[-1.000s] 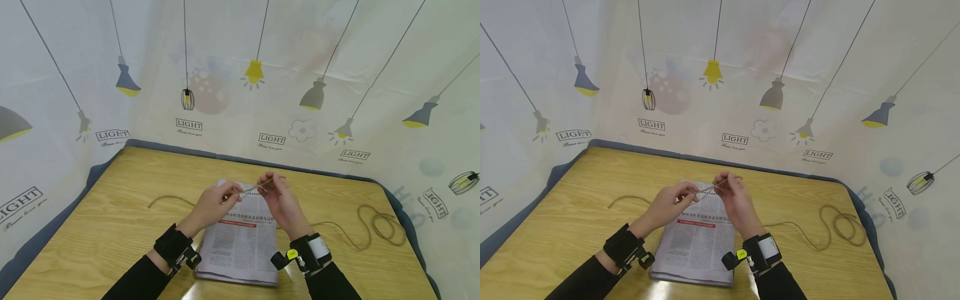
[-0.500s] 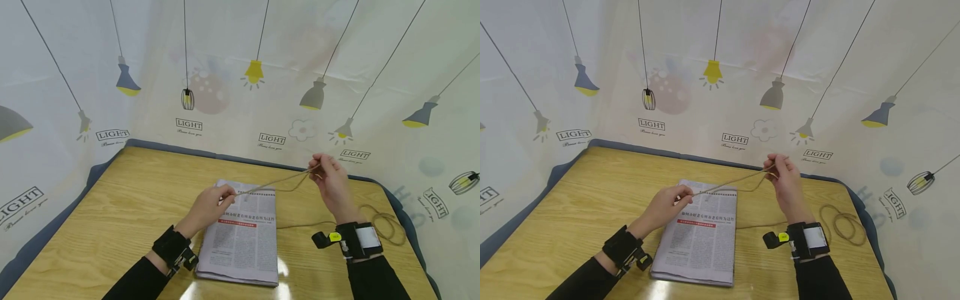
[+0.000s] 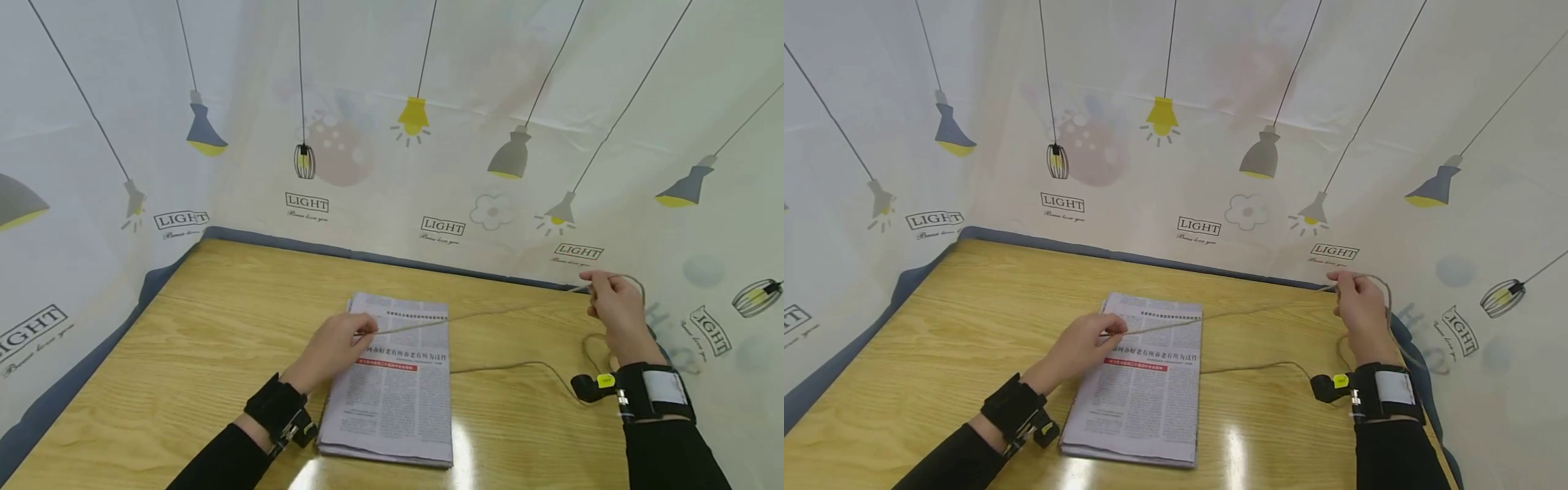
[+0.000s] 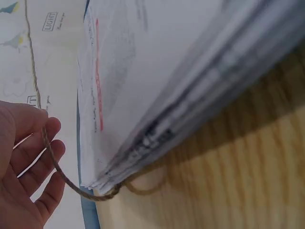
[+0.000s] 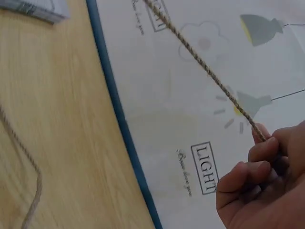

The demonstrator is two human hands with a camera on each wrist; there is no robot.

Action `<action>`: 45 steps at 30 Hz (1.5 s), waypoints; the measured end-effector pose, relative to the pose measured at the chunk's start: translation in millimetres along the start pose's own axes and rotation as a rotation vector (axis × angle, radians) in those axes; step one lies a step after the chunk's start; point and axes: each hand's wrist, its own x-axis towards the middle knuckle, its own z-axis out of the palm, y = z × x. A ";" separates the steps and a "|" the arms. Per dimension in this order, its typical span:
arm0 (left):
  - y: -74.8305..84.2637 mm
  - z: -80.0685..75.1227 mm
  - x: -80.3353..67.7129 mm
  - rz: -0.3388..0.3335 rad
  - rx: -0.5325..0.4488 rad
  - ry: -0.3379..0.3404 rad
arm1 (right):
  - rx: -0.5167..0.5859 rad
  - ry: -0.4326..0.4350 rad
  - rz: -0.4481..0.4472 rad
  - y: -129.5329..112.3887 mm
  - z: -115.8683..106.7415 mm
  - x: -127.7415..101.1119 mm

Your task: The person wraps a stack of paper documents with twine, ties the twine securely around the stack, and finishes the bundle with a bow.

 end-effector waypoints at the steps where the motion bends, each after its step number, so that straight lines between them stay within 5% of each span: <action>1: -1.2 0.4 -1.0 -0.009 0.009 0.000 | -0.061 -0.005 -0.005 6.4 -1.9 2.3; 5: -6.5 3.1 -5.1 -0.038 0.068 0.018 | -0.173 -0.026 0.022 29.8 -4.9 10.2; 12: -11.3 6.5 -8.9 -0.048 0.096 0.049 | -0.170 0.003 0.162 53.9 -2.9 17.2; 19: -9.1 7.5 -7.8 -0.028 0.094 0.044 | -0.238 -0.071 0.223 73.2 2.6 14.9; 26: -5.7 7.9 -6.3 -0.008 0.107 0.059 | -0.602 -0.054 0.062 80.6 9.1 2.5; 31: -5.0 7.8 -6.5 0.006 0.133 0.070 | -0.775 -0.249 -0.043 73.8 13.6 -4.2; 37: -7.5 9.6 -5.4 0.013 0.174 0.099 | -0.700 -0.500 -0.056 63.9 16.5 -23.7; 45: -5.7 6.5 -0.5 0.036 0.182 0.139 | -0.559 -0.565 -0.130 41.1 22.8 -44.0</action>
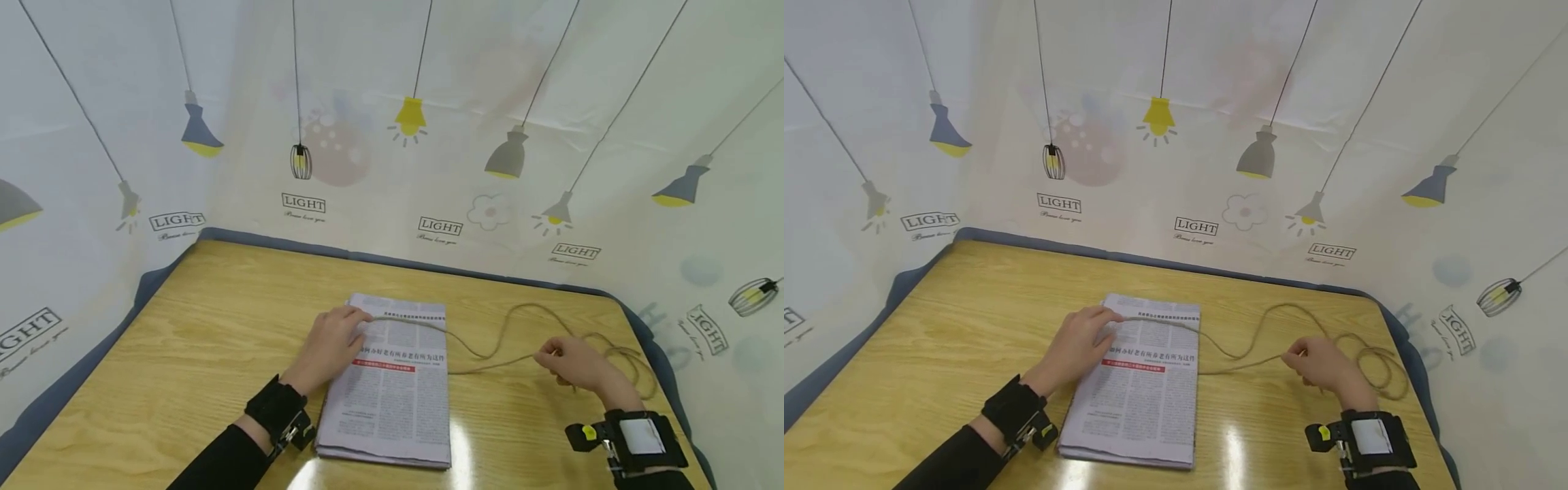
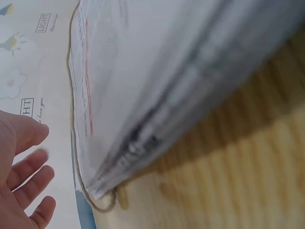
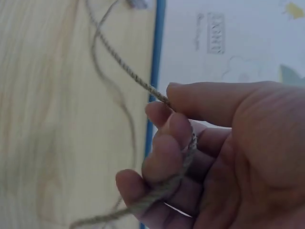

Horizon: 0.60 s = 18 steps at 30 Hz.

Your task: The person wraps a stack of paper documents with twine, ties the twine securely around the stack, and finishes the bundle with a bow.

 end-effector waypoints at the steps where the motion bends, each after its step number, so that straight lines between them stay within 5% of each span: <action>1: 0.8 0.1 1.3 0.005 -0.003 0.005 | -0.007 0.008 -0.027 -5.3 -0.6 -1.6; 11: 10.2 4.4 12.5 -0.027 0.015 -0.068 | -0.097 0.019 -0.090 -47.0 -2.7 -10.4; 14: 23.0 7.7 17.2 0.025 -0.008 -0.126 | -0.113 0.019 -0.099 -56.3 -0.7 -11.6; 18: 59.7 7.3 25.2 0.150 -0.113 -0.219 | -0.162 0.056 -0.125 -75.9 7.4 -10.3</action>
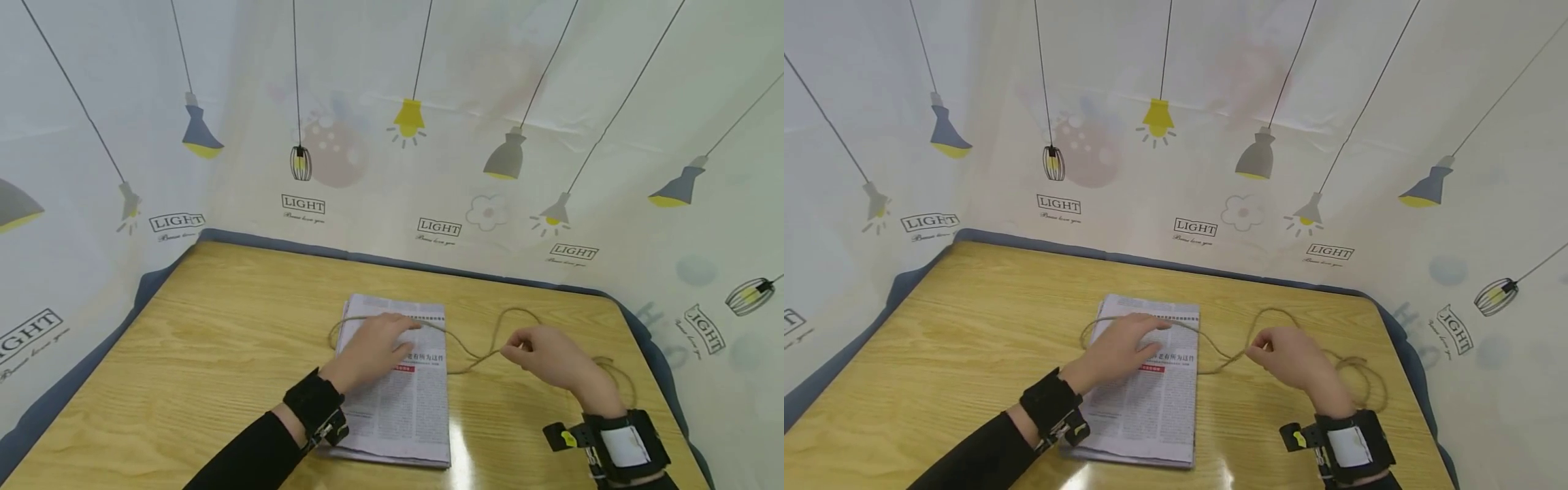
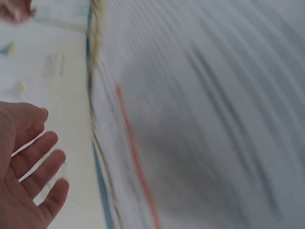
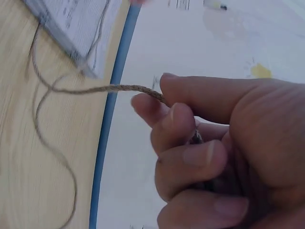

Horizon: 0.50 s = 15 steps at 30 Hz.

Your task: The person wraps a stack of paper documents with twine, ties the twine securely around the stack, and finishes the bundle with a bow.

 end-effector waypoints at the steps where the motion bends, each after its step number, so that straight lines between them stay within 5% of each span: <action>1: 11.0 0.7 3.8 0.037 -0.031 -0.022 | -0.010 0.009 -0.008 -5.9 1.8 1.3; 7: 63.3 2.9 24.4 0.170 -0.175 -0.033 | 0.005 0.039 -0.089 -26.4 9.0 8.1; 11: 72.3 5.5 30.3 0.140 -0.166 0.004 | 0.022 0.024 -0.077 -16.3 2.3 1.5; 15: 74.8 8.2 31.7 0.134 -0.167 -0.040 | 0.089 0.012 -0.082 -2.1 -8.7 -7.2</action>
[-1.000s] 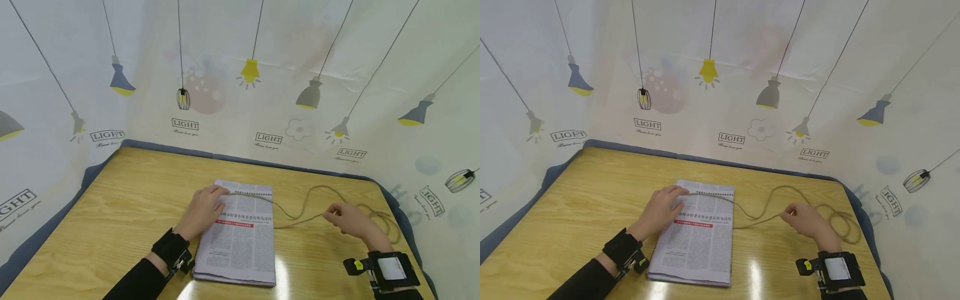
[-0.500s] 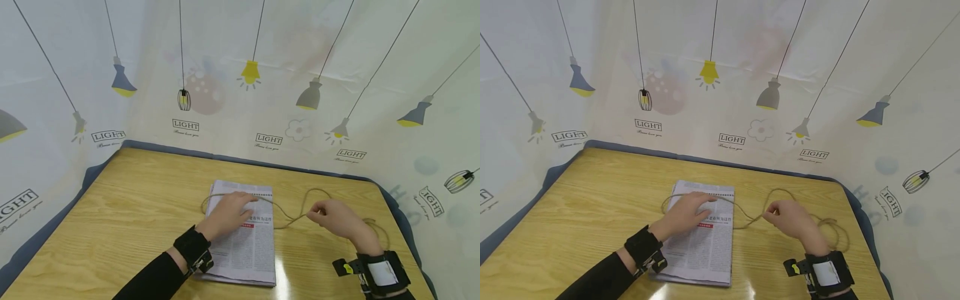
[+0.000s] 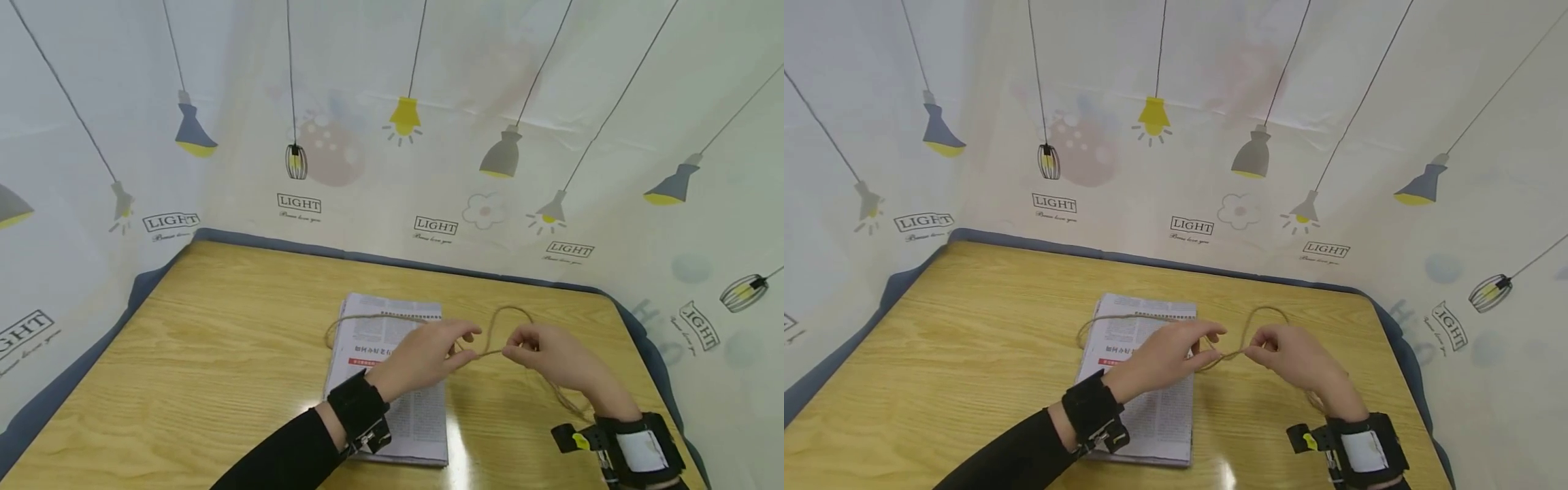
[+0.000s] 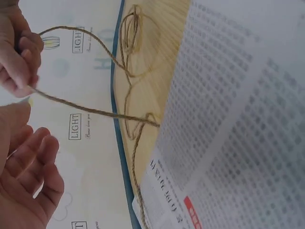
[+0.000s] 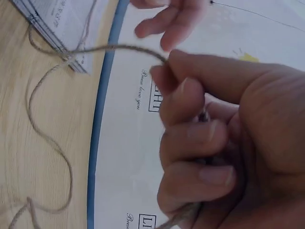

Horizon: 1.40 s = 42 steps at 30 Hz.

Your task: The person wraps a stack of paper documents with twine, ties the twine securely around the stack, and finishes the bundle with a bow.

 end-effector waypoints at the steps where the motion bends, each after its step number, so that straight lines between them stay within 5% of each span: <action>1: 1.6 1.2 1.1 0.014 -0.006 -0.011 | 0.020 0.002 -0.008 1.3 -2.4 -1.3; 6: 12.0 9.1 9.3 0.070 -0.007 0.022 | 0.050 0.007 -0.044 2.0 -8.4 -1.9; 10: 10.8 10.7 8.6 -0.030 -0.043 0.072 | 0.042 0.007 -0.006 16.7 -17.5 -10.7; 18: -15.5 8.6 -7.4 -0.202 -0.120 0.119 | -0.190 0.168 0.215 84.0 -47.3 -34.8; 24: -27.5 11.3 -15.1 -0.261 -0.102 0.122 | -0.225 0.324 0.396 113.4 -70.9 -50.1; 33: -37.9 9.0 -25.1 -0.360 -0.078 0.142 | -0.189 0.760 0.644 89.6 -92.6 -54.8; 37: -42.9 9.9 -26.7 -0.378 -0.035 0.148 | -0.236 0.794 0.650 74.2 -99.9 -54.6; 42: -42.6 10.3 -24.7 -0.380 -0.007 0.060 | -0.347 0.727 0.480 46.7 -93.3 -46.2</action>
